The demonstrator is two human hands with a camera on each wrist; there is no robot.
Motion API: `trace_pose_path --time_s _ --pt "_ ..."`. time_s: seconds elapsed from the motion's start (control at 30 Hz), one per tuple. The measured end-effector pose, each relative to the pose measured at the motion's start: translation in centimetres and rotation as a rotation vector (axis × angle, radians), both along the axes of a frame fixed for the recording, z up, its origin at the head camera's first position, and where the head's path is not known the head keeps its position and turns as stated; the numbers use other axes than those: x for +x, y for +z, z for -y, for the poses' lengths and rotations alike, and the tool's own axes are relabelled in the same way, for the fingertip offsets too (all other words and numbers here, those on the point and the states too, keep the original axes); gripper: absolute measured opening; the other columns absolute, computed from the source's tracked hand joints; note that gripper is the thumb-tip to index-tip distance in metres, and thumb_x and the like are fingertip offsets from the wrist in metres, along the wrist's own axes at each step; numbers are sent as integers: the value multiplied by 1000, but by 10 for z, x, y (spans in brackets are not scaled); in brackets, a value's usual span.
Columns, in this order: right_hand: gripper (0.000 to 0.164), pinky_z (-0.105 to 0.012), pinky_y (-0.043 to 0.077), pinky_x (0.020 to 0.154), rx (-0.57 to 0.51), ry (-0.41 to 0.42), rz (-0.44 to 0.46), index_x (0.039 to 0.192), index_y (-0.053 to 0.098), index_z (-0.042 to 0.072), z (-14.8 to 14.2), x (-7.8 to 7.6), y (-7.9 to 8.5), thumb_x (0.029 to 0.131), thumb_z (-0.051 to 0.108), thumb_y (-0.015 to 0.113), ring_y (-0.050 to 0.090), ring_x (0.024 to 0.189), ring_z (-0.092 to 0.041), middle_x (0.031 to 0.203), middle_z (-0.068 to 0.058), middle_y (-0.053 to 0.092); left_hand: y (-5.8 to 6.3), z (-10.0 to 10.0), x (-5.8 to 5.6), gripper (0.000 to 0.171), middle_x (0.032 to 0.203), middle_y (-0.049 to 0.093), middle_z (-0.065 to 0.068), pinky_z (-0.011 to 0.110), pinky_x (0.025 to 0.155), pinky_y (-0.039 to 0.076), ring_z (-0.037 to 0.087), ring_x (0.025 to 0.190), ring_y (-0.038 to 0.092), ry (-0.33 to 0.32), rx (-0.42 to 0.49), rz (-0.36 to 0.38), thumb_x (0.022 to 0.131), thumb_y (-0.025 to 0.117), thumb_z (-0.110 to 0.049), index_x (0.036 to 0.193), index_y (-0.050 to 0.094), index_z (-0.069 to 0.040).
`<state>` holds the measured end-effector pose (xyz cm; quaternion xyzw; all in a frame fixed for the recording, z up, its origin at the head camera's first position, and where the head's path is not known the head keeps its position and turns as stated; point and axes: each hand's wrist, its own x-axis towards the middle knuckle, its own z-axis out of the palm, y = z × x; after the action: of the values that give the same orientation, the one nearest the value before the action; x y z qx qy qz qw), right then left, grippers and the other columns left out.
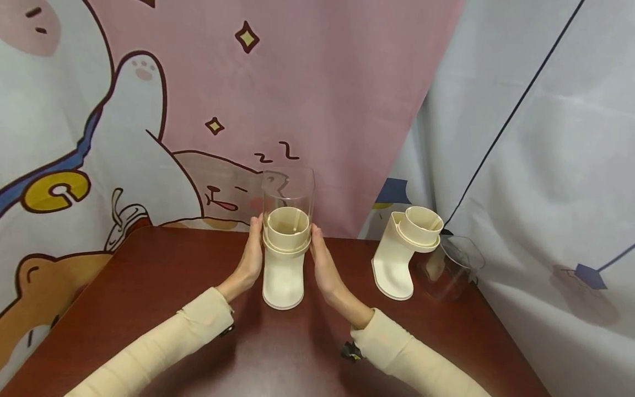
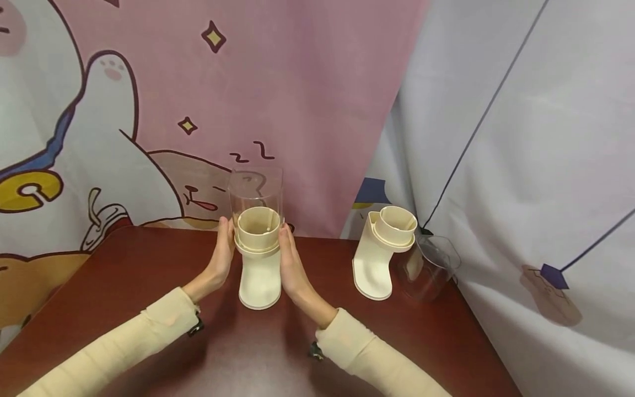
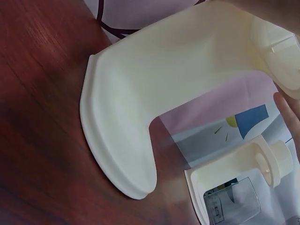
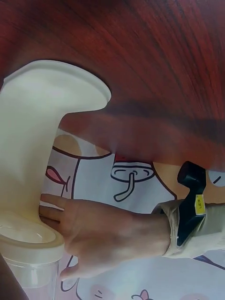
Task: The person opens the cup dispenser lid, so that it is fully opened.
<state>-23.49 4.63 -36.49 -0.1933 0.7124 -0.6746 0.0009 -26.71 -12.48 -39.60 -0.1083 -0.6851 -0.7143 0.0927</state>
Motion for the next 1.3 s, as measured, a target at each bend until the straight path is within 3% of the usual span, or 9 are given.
trace_pose_path --time_s 0.2,0.43,0.53,0.73,0.83,0.9,1.03,1.2,1.3 --pt "74 -48 5 125 -23 21 -3 158 3 -2 3 -7 -2 106 51 11 2 155 -29 167 -17 2 3 2 11 77 168 2 12 46 125 -2 25 156 -3 5 -16 0 104 4 -56 160 4 -3" --pt "75 -50 2 125 0 6 -12 159 3 -1 5 -18 -12 106 52 10 -2 155 -29 168 -17 2 -8 16 27 65 168 0 14 52 124 -1 29 155 -4 68 -179 -11 107 6 -44 160 4 -7" --pt "73 -51 4 125 7 -44 -31 159 8 -1 -1 -10 -12 106 51 13 3 155 -30 167 -16 8 -8 24 11 69 167 7 16 48 125 1 29 155 0 46 -99 -10 107 4 -47 159 10 -3" --pt "75 -50 6 125 -25 -105 -48 159 11 1 4 5 2 106 54 18 8 155 -29 167 -15 12 4 44 -47 95 164 23 15 48 125 0 28 155 11 -141 36 64 97 -4 -70 157 25 -2" --pt "76 -49 8 125 -62 -135 -24 159 12 3 16 3 5 104 56 19 10 155 -28 167 -14 13 3 45 -60 99 152 48 8 43 123 13 22 146 34 -210 26 89 95 -2 -74 148 44 -4" --pt "77 -50 9 125 -75 -162 -7 159 11 6 26 0 3 103 57 21 10 155 -27 167 -13 12 -1 43 -59 96 134 63 -2 34 117 27 14 129 51 -227 13 100 95 0 -74 138 53 -7" --pt "79 -50 15 123 -104 -221 -54 157 12 11 38 -9 -4 100 61 35 19 152 -28 164 -14 17 -6 36 -46 95 126 63 -8 23 106 36 3 112 57 -289 19 87 95 1 -73 141 49 -5" --pt "90 -44 33 115 -164 -183 -160 152 23 10 35 -27 -11 90 64 60 43 136 -29 149 -16 39 -6 30 -30 93 162 30 8 36 123 8 11 145 26 -290 60 42 97 0 -71 158 23 -6" --pt "96 -36 40 107 -157 -139 -175 149 30 7 31 -40 -12 84 69 64 51 127 -27 142 -17 47 -6 25 -18 88 163 25 8 37 123 8 18 148 20 -238 75 5 98 2 -69 158 23 -9"
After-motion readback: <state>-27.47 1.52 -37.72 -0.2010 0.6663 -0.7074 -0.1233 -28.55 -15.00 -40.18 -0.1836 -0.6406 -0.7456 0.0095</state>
